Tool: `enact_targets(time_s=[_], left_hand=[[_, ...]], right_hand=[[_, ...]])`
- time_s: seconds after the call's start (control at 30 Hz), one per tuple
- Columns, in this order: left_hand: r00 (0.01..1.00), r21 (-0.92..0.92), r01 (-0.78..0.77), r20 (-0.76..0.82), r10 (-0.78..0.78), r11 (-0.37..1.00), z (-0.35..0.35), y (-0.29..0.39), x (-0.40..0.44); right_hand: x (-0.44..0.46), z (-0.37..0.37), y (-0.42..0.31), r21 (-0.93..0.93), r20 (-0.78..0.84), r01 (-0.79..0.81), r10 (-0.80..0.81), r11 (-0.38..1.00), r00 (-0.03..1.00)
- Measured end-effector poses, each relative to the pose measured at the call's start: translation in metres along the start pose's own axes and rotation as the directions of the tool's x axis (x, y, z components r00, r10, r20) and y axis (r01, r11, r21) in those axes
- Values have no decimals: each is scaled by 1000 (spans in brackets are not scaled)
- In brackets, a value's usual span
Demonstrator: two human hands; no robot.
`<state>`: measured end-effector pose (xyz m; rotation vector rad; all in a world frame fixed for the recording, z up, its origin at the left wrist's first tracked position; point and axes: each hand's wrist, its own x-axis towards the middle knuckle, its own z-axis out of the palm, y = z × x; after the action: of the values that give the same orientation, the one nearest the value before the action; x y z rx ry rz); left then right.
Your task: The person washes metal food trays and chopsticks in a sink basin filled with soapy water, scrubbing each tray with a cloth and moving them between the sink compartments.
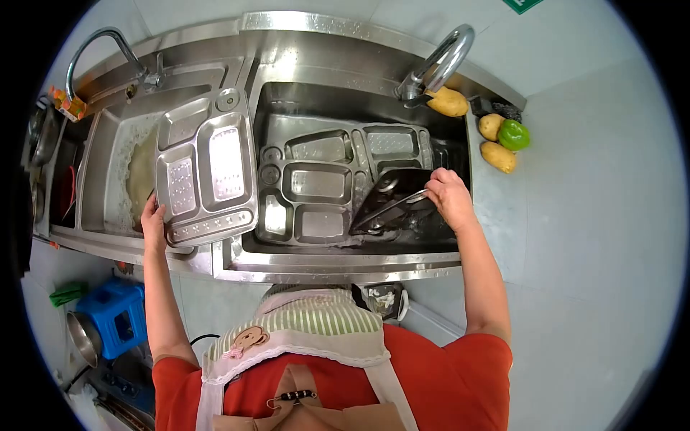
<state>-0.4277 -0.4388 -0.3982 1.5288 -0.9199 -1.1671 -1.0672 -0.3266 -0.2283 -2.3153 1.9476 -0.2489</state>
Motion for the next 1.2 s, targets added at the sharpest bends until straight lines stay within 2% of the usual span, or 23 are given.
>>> enact_targets(time_s=[0.03,0.1,0.13,0.17,0.23,0.27,0.37,0.43,0.47,0.5,0.57,0.6,0.63,0.7,0.77,0.83,0.9,0.93,0.97,1.03,1.07,1.13,1.2], left_hand=[[1000,5,26,-3,-26,1000,-1,0,1],[1000,-28,14,-2,-14,1000,-2,-2,4],[999,-21,41,20,-41,999,-4,-3,7],[997,-14,67,38,-67,998,-7,-3,9],[998,-23,64,24,-64,998,-7,-5,12],[997,-2,55,55,-55,998,-7,0,9],[995,-35,60,86,-56,998,-10,-3,10],[996,-114,70,67,-63,991,-11,-13,14],[994,-141,87,84,-75,986,-10,-11,13],[997,-66,66,37,-63,996,-8,-9,15],[989,-148,137,75,-127,980,-5,2,9],[985,-138,156,90,-144,978,-6,8,8],[972,-165,229,92,-216,959,-5,13,7],[956,-235,294,90,-280,927,-5,20,5],[951,-331,307,145,-273,892,-6,24,2],[947,-309,321,131,-294,895,-9,6,13],[955,-332,297,119,-273,895,-8,6,11],[972,-283,234,65,-225,930,-7,-22,24],[959,-343,284,76,-274,895,-5,39,-10],[983,-277,160,134,-127,948,-8,1,7],[986,-164,156,81,-145,974,-7,41,-16],[988,-128,142,82,-133,981,-10,34,-15],[990,-100,99,113,-88,990,-9,18,-10]], right_hand=[[-5,-9,-7,-10,-14,-2,2,1000,1000],[-15,-25,-23,129,-97,-111,124,985,987],[-19,-29,-24,142,-178,-53,78,988,981],[-24,-34,-27,136,-190,-46,71,990,979],[-31,-40,-36,337,-241,-262,352,904,904],[-29,-43,-41,337,-247,-242,333,910,910],[-17,-49,-54,515,-575,-87,419,853,703],[8,-68,-78,520,-678,24,396,854,620],[20,-69,-72,568,-713,80,441,819,544],[31,-70,-67,564,-715,95,427,820,554],[59,-71,-62,818,-539,194,604,542,587],[79,-66,-64,875,-467,210,645,436,606],[99,-58,-66,909,-395,156,678,387,619],[144,-29,-74,973,-221,103,710,206,668],[185,0,-121,997,-52,2,714,71,698],[231,54,-134,979,106,-197,683,57,723],[271,105,-157,931,195,-349,664,106,722],[287,124,-175,923,218,-369,643,109,734],[303,141,-191,914,241,-390,623,111,744],[335,180,-203,894,343,-447,585,38,735],[341,189,-210,877,374,-474,508,77,776],[335,176,-245,876,294,-417,418,241,859],[337,191,-237,793,257,-372,287,484,923]])
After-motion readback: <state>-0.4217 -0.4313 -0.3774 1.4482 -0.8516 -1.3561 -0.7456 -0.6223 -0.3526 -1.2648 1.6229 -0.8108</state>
